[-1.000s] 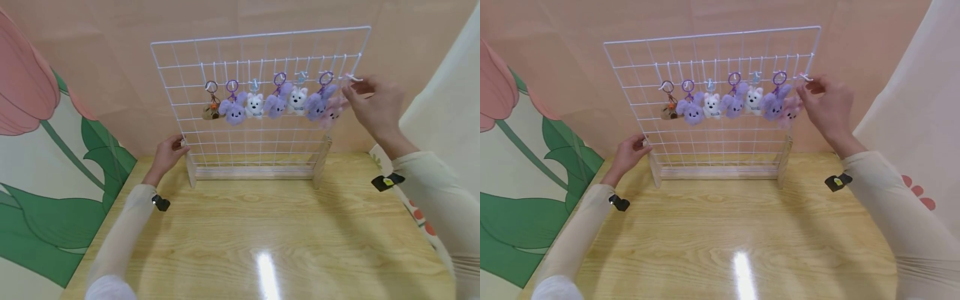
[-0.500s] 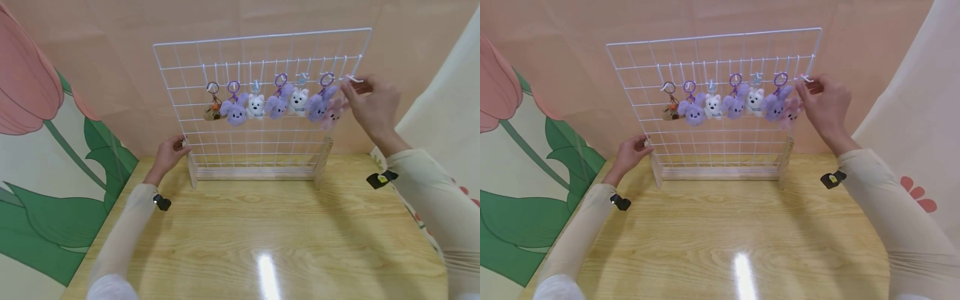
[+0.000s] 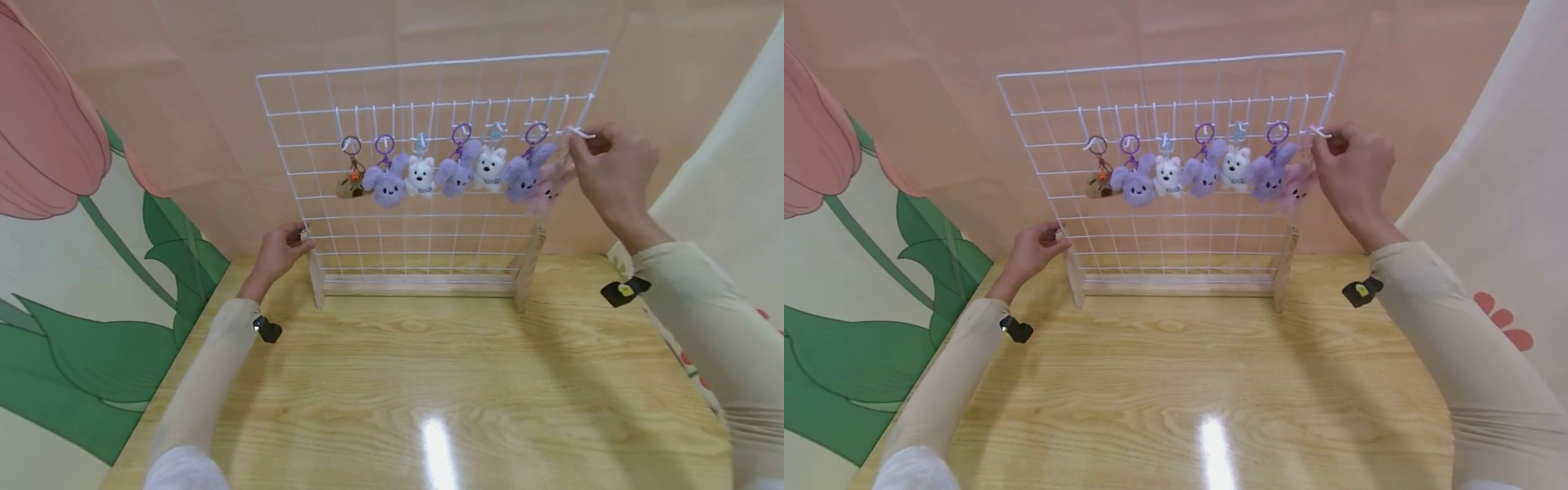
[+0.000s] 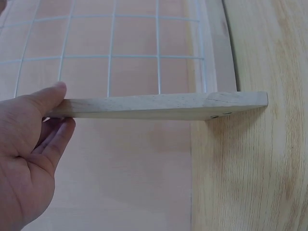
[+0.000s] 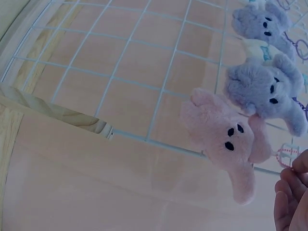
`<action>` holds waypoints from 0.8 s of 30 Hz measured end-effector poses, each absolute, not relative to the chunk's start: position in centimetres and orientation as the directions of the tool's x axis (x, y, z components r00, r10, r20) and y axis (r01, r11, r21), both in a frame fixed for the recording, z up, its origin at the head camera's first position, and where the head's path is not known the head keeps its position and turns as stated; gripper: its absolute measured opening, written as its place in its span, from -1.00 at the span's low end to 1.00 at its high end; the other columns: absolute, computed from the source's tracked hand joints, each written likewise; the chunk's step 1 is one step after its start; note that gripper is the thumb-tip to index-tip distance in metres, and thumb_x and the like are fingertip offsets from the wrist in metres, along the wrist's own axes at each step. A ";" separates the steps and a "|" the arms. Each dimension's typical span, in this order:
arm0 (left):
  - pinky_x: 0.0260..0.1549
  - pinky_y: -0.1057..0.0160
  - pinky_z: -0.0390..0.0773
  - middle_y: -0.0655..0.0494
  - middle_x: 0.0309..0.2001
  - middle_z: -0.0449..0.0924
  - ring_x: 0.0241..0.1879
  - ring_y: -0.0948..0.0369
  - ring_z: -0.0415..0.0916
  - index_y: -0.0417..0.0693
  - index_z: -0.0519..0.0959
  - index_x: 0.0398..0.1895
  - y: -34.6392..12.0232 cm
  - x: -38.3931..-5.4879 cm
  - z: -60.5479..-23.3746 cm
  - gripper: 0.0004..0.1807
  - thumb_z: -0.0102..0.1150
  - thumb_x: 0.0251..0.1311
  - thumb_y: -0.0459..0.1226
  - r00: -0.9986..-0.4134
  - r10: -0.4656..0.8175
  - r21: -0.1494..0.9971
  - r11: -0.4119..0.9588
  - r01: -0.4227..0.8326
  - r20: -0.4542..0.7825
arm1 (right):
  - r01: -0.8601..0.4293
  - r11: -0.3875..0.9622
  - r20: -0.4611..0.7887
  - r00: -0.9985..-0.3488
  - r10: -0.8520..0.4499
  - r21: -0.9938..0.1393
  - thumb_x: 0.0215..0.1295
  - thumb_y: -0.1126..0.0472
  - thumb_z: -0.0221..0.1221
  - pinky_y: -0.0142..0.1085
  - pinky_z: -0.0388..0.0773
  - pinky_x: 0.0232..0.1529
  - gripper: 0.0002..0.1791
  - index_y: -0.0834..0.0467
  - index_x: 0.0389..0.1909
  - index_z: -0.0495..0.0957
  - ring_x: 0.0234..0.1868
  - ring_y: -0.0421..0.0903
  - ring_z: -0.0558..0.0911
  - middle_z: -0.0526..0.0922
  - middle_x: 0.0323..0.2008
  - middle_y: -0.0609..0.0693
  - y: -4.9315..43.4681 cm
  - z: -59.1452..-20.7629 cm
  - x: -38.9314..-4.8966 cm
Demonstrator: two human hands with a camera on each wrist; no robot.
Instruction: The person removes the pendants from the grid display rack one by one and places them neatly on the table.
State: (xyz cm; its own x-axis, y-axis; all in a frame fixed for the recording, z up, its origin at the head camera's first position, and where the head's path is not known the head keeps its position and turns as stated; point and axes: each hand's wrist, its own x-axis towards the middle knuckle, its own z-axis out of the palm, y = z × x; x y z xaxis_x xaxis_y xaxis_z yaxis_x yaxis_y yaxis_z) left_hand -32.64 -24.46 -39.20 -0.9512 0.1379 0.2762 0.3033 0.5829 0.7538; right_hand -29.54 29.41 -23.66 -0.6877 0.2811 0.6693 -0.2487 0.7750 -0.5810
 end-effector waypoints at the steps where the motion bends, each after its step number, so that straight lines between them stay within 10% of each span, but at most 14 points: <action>1: 0.11 -0.02 0.68 -0.33 0.20 0.57 0.12 -0.17 0.62 -0.33 0.49 0.31 -24.4 -32.6 -39.2 -0.46 0.35 0.33 -0.28 -0.951 0.137 0.754 0.583 0.303 0.277 | -0.250 0.774 0.672 -0.684 0.283 -0.581 0.37 0.01 0.21 -0.70 0.37 -0.47 -0.63 0.22 -0.12 0.77 -0.56 -0.68 0.42 0.80 -0.24 0.02 29.4 -23.7 -29.5; 8: 0.11 -0.03 0.68 -0.34 0.19 0.58 0.12 -0.16 0.62 -0.34 0.49 0.30 -24.4 -32.6 -39.0 -0.48 0.34 0.34 -0.30 -0.952 0.143 0.752 0.585 0.302 0.271 | -0.312 0.755 0.717 -0.637 0.284 -0.577 0.37 -0.01 0.22 -0.66 0.35 -0.42 -0.60 0.27 -0.15 0.76 -0.49 -0.65 0.44 0.53 -0.49 -0.52 29.5 -23.9 -29.0; 16: 0.11 -0.03 0.68 -0.33 0.20 0.58 0.12 -0.15 0.62 -0.34 0.50 0.30 -24.4 -32.6 -38.9 -0.48 0.34 0.35 -0.27 -0.950 0.147 0.727 0.614 0.306 0.275 | -0.381 0.744 0.764 -0.591 0.259 -0.548 0.39 0.04 0.20 -0.69 0.42 -0.36 -0.64 0.28 -0.19 0.75 -0.43 -0.64 0.49 0.68 -0.39 -0.31 29.4 -23.9 -27.9; 24: 0.09 -0.03 0.69 -0.34 0.16 0.59 0.10 -0.17 0.63 -0.37 0.51 0.28 -24.3 -32.5 -39.0 -0.49 0.34 0.35 -0.28 -0.945 0.152 0.713 0.624 0.320 0.291 | -0.395 0.731 0.760 -0.599 0.255 -0.556 0.41 0.02 0.18 -0.69 0.43 -0.33 -0.59 0.33 -0.18 0.72 -0.41 -0.62 0.50 0.44 -0.47 -0.64 29.2 -23.8 -26.6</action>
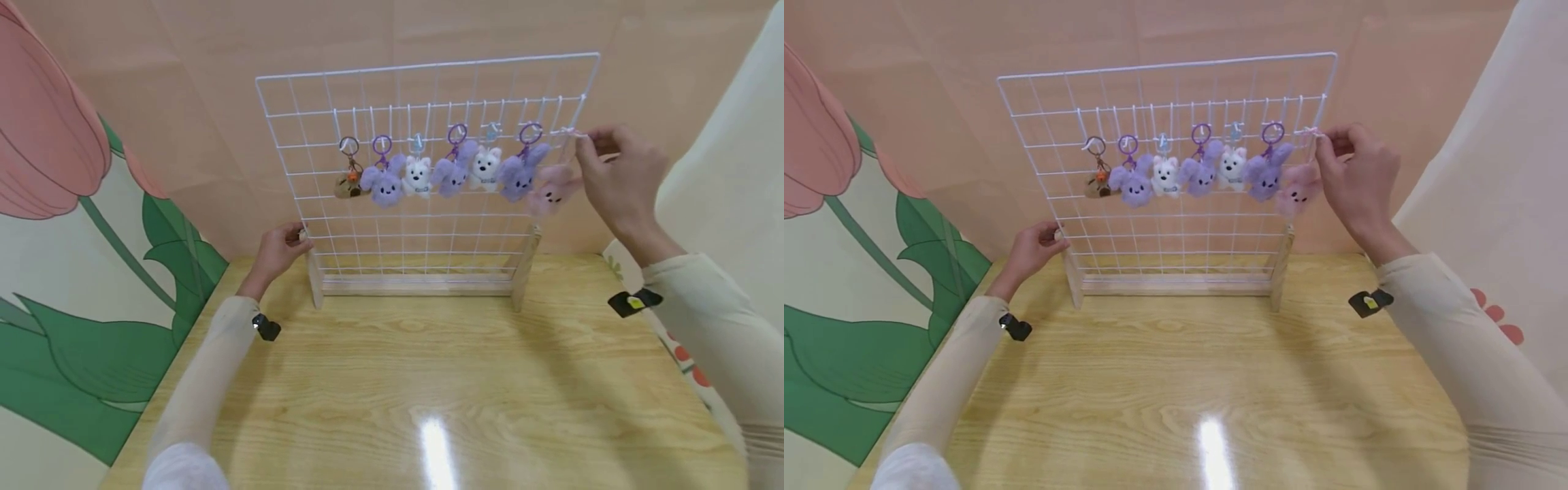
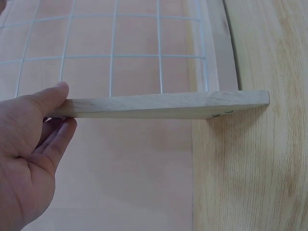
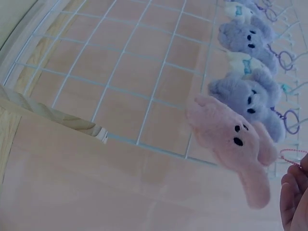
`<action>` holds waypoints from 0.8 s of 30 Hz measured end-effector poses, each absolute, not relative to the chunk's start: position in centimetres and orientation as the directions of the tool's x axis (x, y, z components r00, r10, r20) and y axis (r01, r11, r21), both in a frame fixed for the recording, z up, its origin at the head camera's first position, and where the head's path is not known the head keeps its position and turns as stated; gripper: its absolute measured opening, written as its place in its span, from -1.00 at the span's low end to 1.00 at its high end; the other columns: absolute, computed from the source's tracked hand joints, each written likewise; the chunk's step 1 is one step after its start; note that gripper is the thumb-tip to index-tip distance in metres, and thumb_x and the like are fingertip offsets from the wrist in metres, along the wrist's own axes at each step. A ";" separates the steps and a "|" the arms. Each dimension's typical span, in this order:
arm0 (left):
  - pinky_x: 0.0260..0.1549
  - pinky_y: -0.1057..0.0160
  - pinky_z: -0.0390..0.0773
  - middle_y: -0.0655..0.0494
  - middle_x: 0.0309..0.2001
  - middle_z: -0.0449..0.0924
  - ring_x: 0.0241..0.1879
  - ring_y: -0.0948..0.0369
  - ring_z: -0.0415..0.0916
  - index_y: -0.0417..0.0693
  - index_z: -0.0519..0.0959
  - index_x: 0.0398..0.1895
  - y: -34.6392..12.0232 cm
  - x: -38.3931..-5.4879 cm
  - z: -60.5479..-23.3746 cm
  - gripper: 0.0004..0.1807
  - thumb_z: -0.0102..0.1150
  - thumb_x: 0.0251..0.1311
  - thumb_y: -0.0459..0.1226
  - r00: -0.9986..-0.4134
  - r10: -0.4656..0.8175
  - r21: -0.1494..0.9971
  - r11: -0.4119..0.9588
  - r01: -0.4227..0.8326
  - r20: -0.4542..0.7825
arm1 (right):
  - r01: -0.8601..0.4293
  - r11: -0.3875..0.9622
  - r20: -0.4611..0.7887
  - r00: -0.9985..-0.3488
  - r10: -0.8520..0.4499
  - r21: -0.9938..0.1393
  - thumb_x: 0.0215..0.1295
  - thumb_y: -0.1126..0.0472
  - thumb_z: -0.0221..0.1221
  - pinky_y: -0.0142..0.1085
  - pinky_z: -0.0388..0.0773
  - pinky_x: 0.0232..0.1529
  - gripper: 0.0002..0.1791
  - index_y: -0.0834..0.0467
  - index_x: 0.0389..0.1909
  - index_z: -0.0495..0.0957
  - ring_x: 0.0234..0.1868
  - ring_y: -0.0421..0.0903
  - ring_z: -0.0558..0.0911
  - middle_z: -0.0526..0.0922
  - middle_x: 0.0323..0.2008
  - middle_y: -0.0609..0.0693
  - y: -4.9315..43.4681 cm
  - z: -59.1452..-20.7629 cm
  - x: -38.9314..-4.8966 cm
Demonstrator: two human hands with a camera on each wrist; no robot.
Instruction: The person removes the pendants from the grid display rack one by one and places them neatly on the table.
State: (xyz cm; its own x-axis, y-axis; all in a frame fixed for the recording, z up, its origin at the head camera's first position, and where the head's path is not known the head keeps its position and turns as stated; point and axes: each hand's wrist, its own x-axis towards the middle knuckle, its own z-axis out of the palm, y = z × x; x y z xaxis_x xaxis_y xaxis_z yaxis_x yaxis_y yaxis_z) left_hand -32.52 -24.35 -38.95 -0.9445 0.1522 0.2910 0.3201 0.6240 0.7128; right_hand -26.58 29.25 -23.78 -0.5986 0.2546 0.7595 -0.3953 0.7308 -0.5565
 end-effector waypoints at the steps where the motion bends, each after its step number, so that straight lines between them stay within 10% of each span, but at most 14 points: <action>1: 0.08 -0.02 0.70 -0.35 0.16 0.59 0.09 -0.17 0.63 -0.37 0.51 0.28 -24.3 -32.5 -39.0 -0.49 0.34 0.35 -0.28 -0.943 0.152 0.707 0.629 0.323 0.295 | -0.390 0.731 0.755 -0.603 0.258 -0.560 0.41 0.01 0.18 -0.70 0.43 -0.32 -0.59 0.32 -0.17 0.73 -0.41 -0.62 0.51 0.44 -0.46 -0.64 29.2 -23.7 -26.4; 13: 0.10 -0.01 0.69 -0.33 0.17 0.60 0.09 -0.14 0.63 -0.36 0.50 0.30 -24.2 -32.5 -38.7 -0.47 0.34 0.35 -0.26 -0.952 0.151 0.721 0.624 0.300 0.266 | -0.402 0.736 0.775 -0.576 0.260 -0.545 0.40 0.03 0.23 -0.73 0.44 -0.31 -0.64 0.28 -0.19 0.76 -0.41 -0.64 0.52 0.47 -0.45 -0.66 29.2 -23.3 -24.8; 20: 0.11 -0.04 0.68 -0.34 0.19 0.58 0.10 -0.16 0.62 -0.36 0.50 0.30 -24.2 -32.5 -38.7 -0.46 0.34 0.35 -0.25 -0.953 0.149 0.720 0.627 0.297 0.263 | -0.385 0.753 0.778 -0.574 0.258 -0.533 0.39 0.02 0.26 -0.75 0.43 -0.32 -0.67 0.24 -0.22 0.76 -0.40 -0.65 0.52 0.76 -0.33 -0.15 29.6 -23.8 -23.8; 24: 0.10 -0.05 0.68 -0.35 0.19 0.58 0.09 -0.17 0.63 -0.39 0.49 0.29 -24.3 -32.5 -38.7 -0.46 0.34 0.35 -0.26 -0.952 0.145 0.716 0.631 0.298 0.268 | -0.369 0.752 0.761 -0.594 0.261 -0.546 0.38 0.00 0.26 -0.75 0.43 -0.33 -0.64 0.26 -0.21 0.76 -0.40 -0.66 0.51 0.66 -0.39 -0.43 29.9 -24.4 -23.0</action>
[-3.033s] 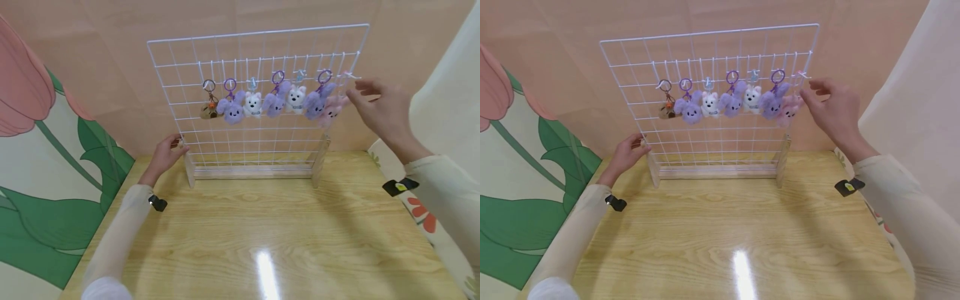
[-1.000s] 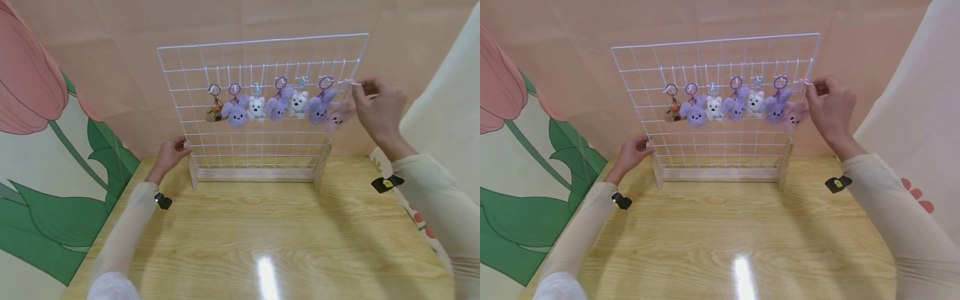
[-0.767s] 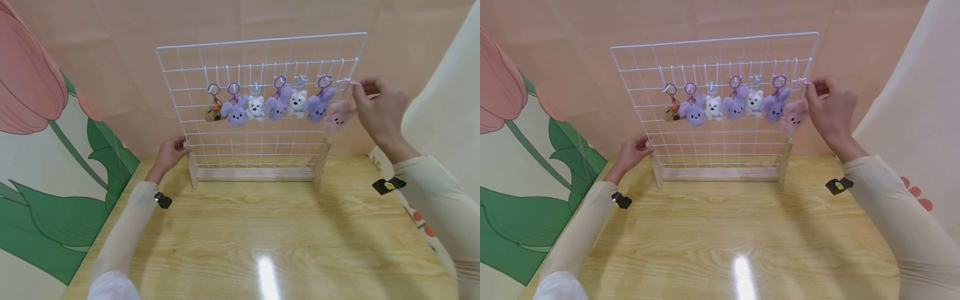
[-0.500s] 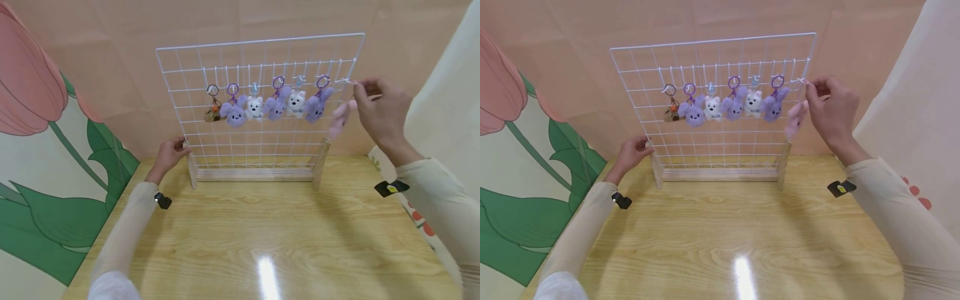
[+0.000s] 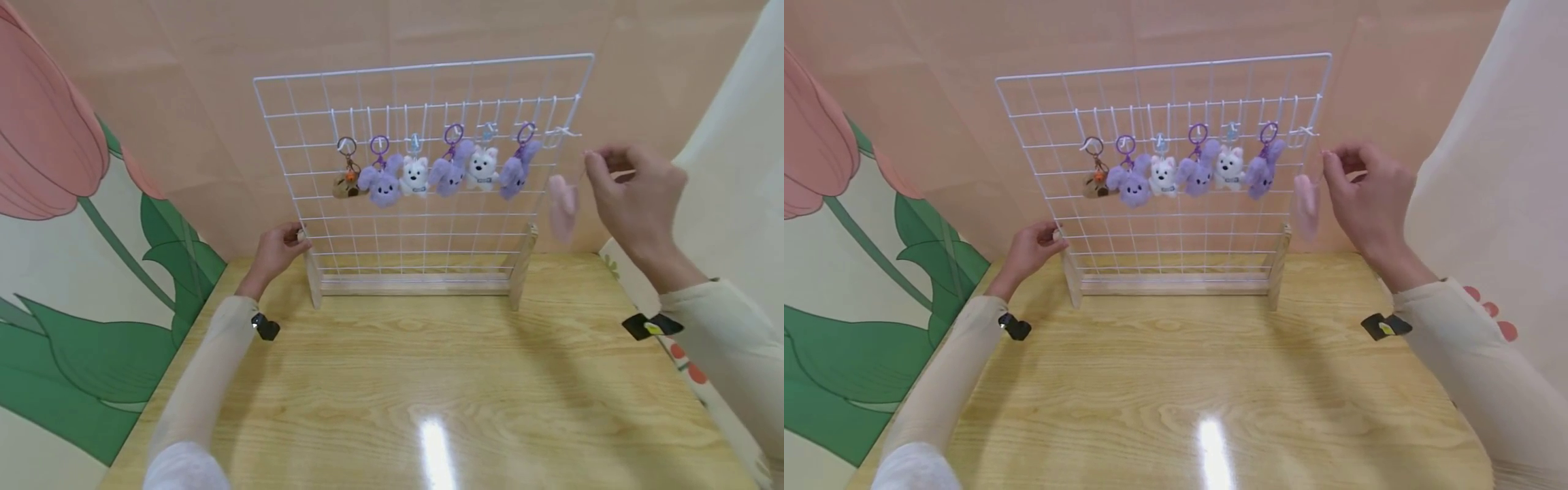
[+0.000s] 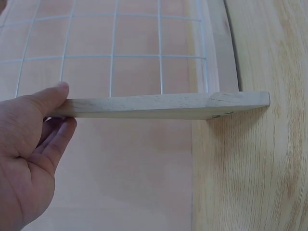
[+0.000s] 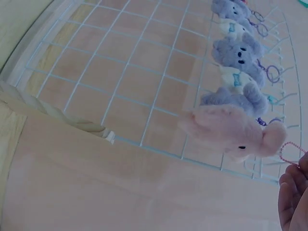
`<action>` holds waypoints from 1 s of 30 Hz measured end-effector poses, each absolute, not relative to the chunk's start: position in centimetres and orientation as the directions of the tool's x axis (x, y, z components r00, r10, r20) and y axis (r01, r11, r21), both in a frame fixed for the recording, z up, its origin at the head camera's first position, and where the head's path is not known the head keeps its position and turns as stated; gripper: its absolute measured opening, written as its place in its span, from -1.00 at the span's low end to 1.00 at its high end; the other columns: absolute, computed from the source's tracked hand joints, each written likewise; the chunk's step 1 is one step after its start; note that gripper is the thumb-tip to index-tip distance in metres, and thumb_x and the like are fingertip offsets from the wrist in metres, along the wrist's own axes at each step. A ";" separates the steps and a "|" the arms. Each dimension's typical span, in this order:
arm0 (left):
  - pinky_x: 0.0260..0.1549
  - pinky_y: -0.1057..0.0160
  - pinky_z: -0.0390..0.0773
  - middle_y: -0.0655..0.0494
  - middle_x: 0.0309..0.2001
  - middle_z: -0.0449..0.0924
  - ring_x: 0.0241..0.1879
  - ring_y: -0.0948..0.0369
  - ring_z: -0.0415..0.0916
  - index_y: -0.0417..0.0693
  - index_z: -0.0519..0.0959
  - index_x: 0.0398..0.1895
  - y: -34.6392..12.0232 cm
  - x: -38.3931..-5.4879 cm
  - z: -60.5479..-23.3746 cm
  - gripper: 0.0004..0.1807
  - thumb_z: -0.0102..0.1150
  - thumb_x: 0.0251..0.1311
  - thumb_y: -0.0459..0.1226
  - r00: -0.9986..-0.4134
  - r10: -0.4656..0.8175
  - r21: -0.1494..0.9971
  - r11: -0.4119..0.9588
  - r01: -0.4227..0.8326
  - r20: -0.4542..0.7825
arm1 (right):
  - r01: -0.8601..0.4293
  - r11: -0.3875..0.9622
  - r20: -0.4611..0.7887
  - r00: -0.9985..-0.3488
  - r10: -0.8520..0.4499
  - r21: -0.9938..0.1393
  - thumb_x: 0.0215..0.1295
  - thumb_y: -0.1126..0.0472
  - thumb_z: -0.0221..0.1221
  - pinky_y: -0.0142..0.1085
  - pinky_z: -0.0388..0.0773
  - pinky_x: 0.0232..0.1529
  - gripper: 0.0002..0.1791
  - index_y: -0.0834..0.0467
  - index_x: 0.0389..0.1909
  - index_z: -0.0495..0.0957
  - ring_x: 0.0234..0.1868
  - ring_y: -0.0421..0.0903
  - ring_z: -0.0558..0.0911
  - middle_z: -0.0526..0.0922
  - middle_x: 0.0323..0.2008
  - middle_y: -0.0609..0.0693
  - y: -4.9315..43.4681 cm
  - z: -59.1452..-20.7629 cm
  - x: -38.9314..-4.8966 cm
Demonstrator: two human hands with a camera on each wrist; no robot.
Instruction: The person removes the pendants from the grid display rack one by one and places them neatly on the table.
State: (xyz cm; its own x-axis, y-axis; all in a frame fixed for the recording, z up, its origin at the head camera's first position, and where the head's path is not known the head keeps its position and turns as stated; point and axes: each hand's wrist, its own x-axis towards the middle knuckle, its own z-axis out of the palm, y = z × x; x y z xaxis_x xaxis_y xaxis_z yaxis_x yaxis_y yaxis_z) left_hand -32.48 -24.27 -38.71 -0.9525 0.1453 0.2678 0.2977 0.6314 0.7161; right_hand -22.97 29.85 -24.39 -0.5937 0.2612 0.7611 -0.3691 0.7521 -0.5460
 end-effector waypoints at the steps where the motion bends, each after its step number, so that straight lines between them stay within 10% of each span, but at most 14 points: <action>1: 0.09 -0.05 0.68 -0.35 0.18 0.58 0.09 -0.17 0.63 -0.40 0.49 0.29 -24.3 -32.5 -38.7 -0.46 0.33 0.35 -0.27 -0.952 0.146 0.716 0.631 0.299 0.269 | -0.365 0.751 0.756 -0.600 0.262 -0.550 0.38 0.00 0.26 -0.75 0.42 -0.33 -0.63 0.27 -0.21 0.76 -0.41 -0.67 0.51 0.60 -0.41 -0.53 29.9 -24.6 -22.8; 11: 0.08 -0.02 0.69 -0.34 0.16 0.60 0.07 -0.14 0.65 -0.39 0.49 0.29 -24.4 -32.6 -39.0 -0.47 0.34 0.34 -0.30 -0.947 0.150 0.722 0.616 0.315 0.285 | -0.397 0.737 0.756 -0.613 0.230 -0.546 0.36 0.04 0.30 -0.80 0.42 -0.39 -0.68 0.26 -0.25 0.77 -0.40 -0.67 0.55 0.72 -0.34 -0.39 30.5 -27.5 -20.4; 16: 0.06 0.01 0.70 -0.37 0.15 0.60 0.07 -0.15 0.65 -0.40 0.49 0.29 -24.3 -32.6 -39.1 -0.47 0.34 0.33 -0.33 -0.944 0.150 0.730 0.603 0.322 0.293 | -0.378 0.731 0.723 -0.654 0.224 -0.568 0.36 0.05 0.32 -0.82 0.40 -0.45 -0.67 0.29 -0.25 0.76 -0.44 -0.70 0.53 0.52 -0.42 -0.76 30.6 -28.9 -19.2; 30: 0.07 0.03 0.70 -0.36 0.16 0.60 0.07 -0.17 0.65 -0.39 0.49 0.29 -24.4 -32.7 -39.2 -0.46 0.35 0.33 -0.30 -0.944 0.148 0.727 0.606 0.322 0.295 | -0.357 0.755 0.688 -0.707 0.167 -0.550 0.34 0.16 0.37 -0.84 0.40 -0.39 -0.79 0.27 -0.24 0.76 -0.38 -0.71 0.51 0.51 -0.37 -0.72 31.7 -34.1 -16.9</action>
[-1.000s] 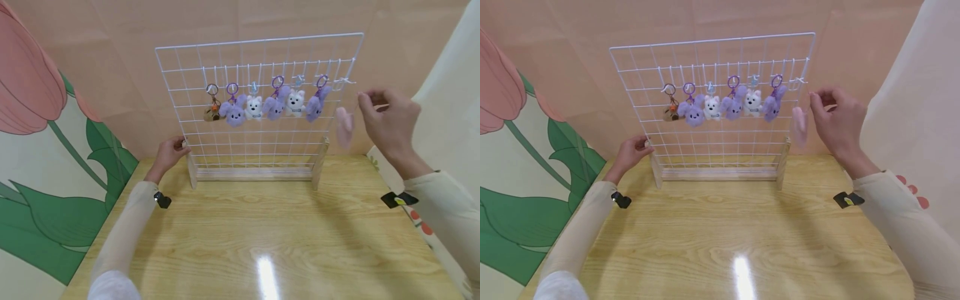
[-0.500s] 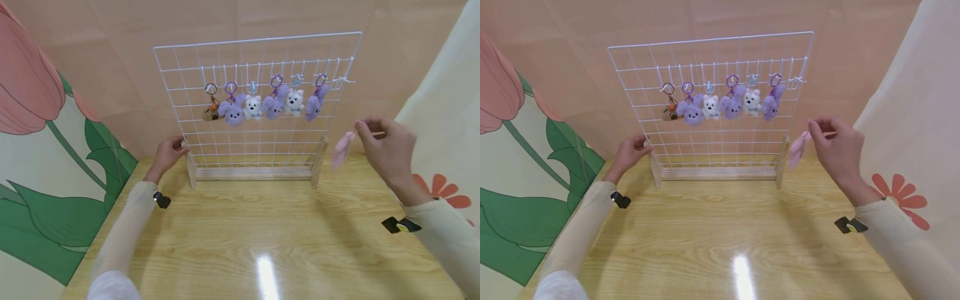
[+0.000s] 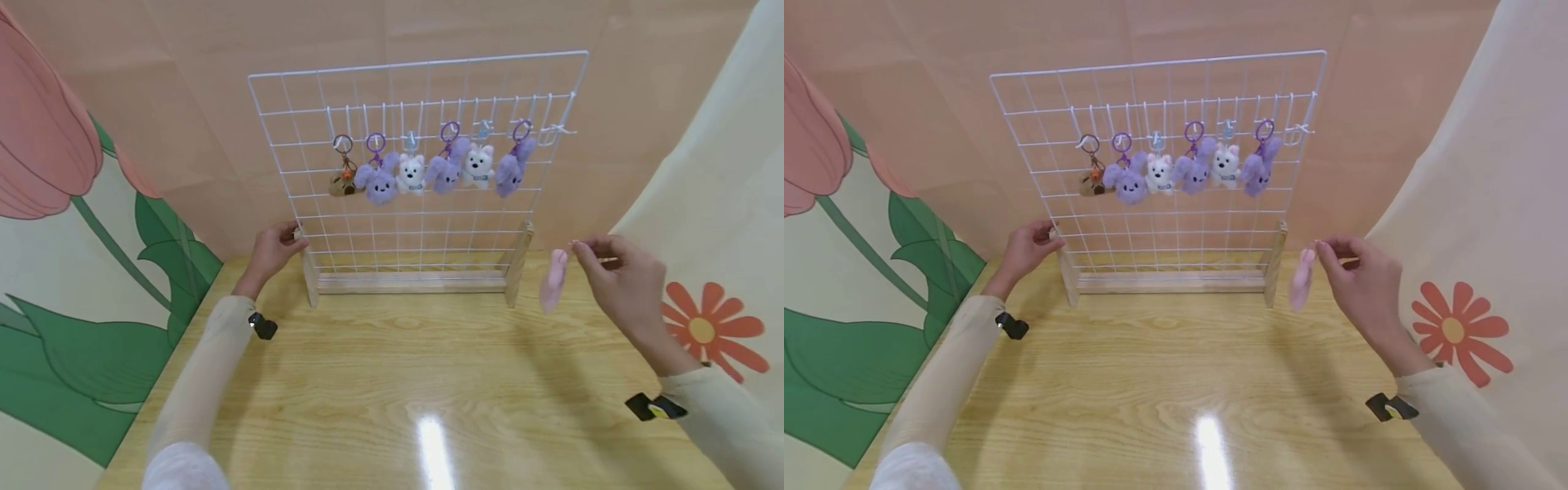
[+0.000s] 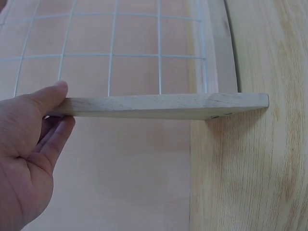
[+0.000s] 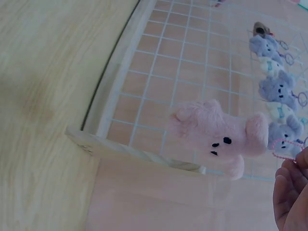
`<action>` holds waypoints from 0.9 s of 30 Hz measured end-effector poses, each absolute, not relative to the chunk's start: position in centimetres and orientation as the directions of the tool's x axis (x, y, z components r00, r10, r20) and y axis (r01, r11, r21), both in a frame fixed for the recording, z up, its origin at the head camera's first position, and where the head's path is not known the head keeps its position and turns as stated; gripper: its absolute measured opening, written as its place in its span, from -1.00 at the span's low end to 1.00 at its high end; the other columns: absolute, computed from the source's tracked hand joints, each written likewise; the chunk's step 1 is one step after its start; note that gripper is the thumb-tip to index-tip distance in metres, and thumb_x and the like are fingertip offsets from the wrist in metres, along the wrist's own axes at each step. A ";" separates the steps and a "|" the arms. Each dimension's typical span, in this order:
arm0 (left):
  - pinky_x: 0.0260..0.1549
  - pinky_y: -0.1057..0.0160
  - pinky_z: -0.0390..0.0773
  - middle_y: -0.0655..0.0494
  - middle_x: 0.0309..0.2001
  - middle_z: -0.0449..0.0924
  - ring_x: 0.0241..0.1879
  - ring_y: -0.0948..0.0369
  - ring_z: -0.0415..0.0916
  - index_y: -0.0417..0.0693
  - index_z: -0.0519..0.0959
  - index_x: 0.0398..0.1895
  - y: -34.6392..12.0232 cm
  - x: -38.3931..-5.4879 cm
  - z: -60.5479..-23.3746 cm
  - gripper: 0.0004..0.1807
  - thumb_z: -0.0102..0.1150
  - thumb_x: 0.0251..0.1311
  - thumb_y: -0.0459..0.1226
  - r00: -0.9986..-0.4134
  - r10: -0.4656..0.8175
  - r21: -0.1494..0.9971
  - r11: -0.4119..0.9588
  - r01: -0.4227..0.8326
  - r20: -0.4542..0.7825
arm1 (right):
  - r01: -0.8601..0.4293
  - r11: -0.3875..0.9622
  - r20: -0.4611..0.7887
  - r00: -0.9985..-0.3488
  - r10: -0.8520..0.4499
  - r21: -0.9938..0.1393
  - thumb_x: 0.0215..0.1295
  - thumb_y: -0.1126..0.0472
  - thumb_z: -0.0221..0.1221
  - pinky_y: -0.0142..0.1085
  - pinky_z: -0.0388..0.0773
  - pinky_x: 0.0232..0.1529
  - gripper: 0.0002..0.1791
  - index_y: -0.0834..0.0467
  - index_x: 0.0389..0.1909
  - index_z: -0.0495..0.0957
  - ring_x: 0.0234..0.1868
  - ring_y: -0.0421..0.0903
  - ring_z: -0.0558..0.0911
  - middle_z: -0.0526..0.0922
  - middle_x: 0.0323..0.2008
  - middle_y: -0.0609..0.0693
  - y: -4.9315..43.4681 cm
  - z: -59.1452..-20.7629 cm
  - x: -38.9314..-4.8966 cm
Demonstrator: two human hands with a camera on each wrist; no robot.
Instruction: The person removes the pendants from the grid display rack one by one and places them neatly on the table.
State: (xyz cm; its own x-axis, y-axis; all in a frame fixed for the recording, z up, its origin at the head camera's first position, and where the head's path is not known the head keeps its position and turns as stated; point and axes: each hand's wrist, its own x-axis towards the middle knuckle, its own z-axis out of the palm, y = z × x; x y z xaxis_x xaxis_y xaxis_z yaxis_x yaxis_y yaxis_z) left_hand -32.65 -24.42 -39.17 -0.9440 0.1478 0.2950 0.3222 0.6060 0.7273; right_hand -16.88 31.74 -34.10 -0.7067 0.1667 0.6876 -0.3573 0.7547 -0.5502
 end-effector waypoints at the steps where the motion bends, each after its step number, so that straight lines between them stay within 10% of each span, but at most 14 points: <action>1: 0.06 0.03 0.70 -0.35 0.15 0.60 0.06 -0.16 0.65 -0.39 0.49 0.29 -24.4 -32.6 -39.2 -0.46 0.36 0.32 -0.30 -0.944 0.147 0.729 0.604 0.323 0.297 | -0.358 0.754 0.685 -0.710 0.164 -0.551 0.34 0.16 0.37 -0.84 0.40 -0.39 -0.79 0.27 -0.25 0.75 -0.38 -0.71 0.51 0.52 -0.37 -0.71 31.8 -34.4 -16.7; 8: 0.05 0.01 0.71 -0.35 0.13 0.62 0.04 -0.15 0.66 -0.38 0.50 0.28 -24.3 -32.4 -39.1 -0.47 0.36 0.31 -0.34 -0.943 0.143 0.729 0.603 0.323 0.299 | -0.370 0.752 0.685 -0.713 0.146 -0.546 0.32 0.22 0.38 -0.83 0.42 -0.38 -0.84 0.26 -0.23 0.74 -0.35 -0.72 0.52 0.72 -0.31 -0.28 32.4 -36.4 -15.7; 14: 0.07 -0.02 0.69 -0.36 0.14 0.61 0.06 -0.17 0.65 -0.39 0.49 0.29 -24.2 -32.5 -38.9 -0.47 0.35 0.32 -0.32 -0.946 0.141 0.721 0.618 0.314 0.292 | -0.327 0.753 0.646 -0.745 0.166 -0.571 0.32 0.23 0.38 -0.82 0.41 -0.41 -0.87 0.22 -0.21 0.75 -0.34 -0.72 0.51 0.56 -0.33 -0.64 33.2 -38.0 -14.9; 27: 0.05 0.01 0.71 -0.37 0.14 0.61 0.05 -0.17 0.65 -0.39 0.49 0.29 -24.3 -32.7 -39.0 -0.47 0.35 0.32 -0.34 -0.948 0.138 0.722 0.619 0.309 0.287 | -0.258 0.779 0.584 -0.795 0.165 -0.571 0.33 0.24 0.37 -0.85 0.39 -0.29 -0.86 0.22 -0.18 0.74 -0.30 -0.74 0.46 0.48 -0.30 -0.68 34.5 -40.6 -12.6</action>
State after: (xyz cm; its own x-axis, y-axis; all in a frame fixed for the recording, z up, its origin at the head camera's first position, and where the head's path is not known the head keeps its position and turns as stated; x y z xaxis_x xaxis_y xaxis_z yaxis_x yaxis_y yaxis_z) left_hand -32.67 -24.30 -39.04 -0.9480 0.1382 0.2867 0.3087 0.6189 0.7222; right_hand -12.57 34.49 -40.60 -0.7948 0.1648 0.5841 -0.2584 0.7790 -0.5714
